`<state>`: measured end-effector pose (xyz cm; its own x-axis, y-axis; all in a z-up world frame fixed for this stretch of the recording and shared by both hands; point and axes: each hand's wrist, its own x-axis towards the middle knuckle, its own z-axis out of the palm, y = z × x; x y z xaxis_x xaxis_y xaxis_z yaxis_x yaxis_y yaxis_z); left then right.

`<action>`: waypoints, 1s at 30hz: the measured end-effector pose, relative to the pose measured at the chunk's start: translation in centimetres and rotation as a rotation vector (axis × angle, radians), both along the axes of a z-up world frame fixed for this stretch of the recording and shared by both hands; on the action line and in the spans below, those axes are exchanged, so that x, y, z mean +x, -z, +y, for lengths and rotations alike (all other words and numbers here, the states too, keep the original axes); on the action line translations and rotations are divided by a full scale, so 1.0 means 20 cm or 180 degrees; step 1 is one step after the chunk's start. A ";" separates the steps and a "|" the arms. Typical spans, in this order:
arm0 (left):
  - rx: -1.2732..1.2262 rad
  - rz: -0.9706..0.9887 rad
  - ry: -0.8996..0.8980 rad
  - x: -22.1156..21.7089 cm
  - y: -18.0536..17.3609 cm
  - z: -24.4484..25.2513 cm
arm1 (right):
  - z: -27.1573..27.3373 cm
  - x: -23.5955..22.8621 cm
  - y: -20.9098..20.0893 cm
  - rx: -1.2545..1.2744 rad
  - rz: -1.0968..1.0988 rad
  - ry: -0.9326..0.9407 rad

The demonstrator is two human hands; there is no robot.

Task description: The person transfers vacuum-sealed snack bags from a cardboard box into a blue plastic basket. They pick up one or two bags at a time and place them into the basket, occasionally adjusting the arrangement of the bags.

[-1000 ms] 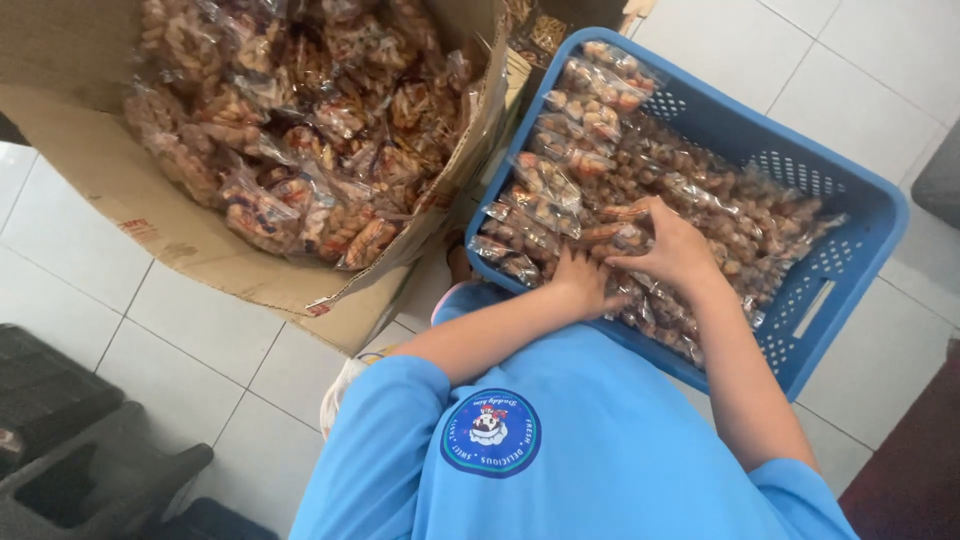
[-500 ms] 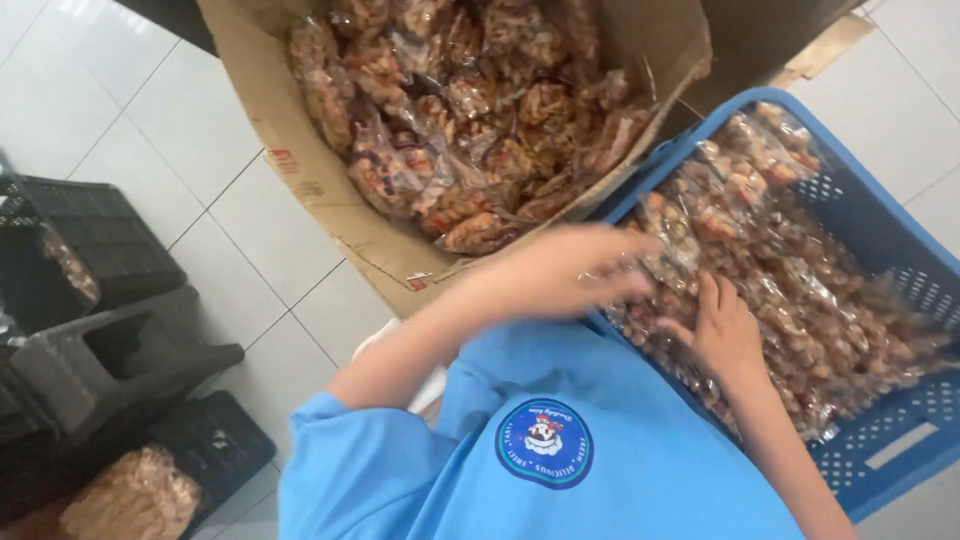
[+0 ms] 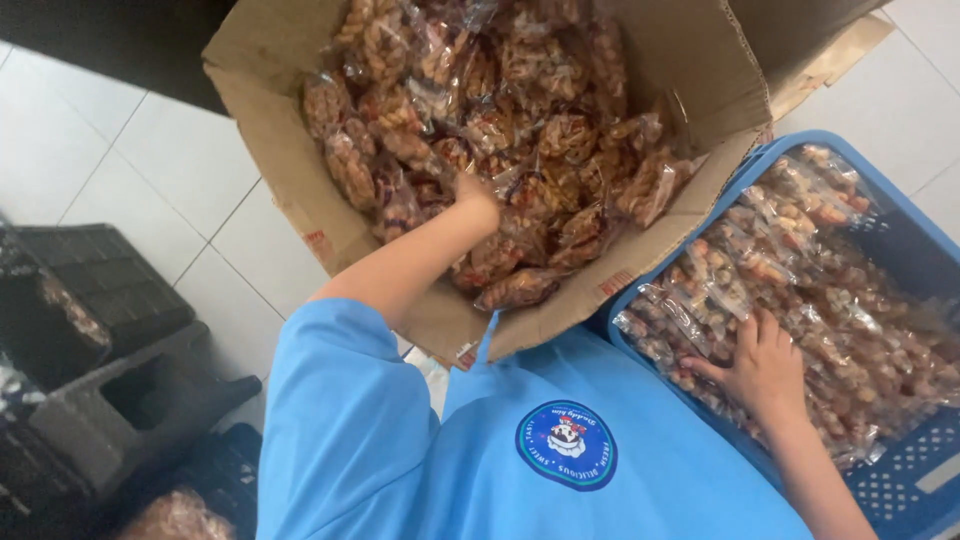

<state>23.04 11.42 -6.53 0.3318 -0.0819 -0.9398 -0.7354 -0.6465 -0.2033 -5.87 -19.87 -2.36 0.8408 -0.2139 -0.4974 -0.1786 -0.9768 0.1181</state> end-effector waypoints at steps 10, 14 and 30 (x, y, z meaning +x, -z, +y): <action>-0.0037 0.1111 0.1304 0.09 -0.25 -0.08 | 0.02 0.08 -0.10 0.0430 0.0563 0.0625; -0.0161 0.1324 0.0329 0.15 -0.32 -0.07 | 0.02 0.13 -0.24 0.0770 0.0706 0.1050; -0.4776 0.1621 -0.2949 -0.26 -1.13 -0.20 | 0.25 0.26 -0.66 0.5021 -0.1719 0.1130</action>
<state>17.82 7.37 16.15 0.4938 -0.8273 -0.2678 0.1237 -0.2380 0.9634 -0.67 -14.88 10.78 0.9955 -0.0299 -0.0900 -0.0896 0.0159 -0.9959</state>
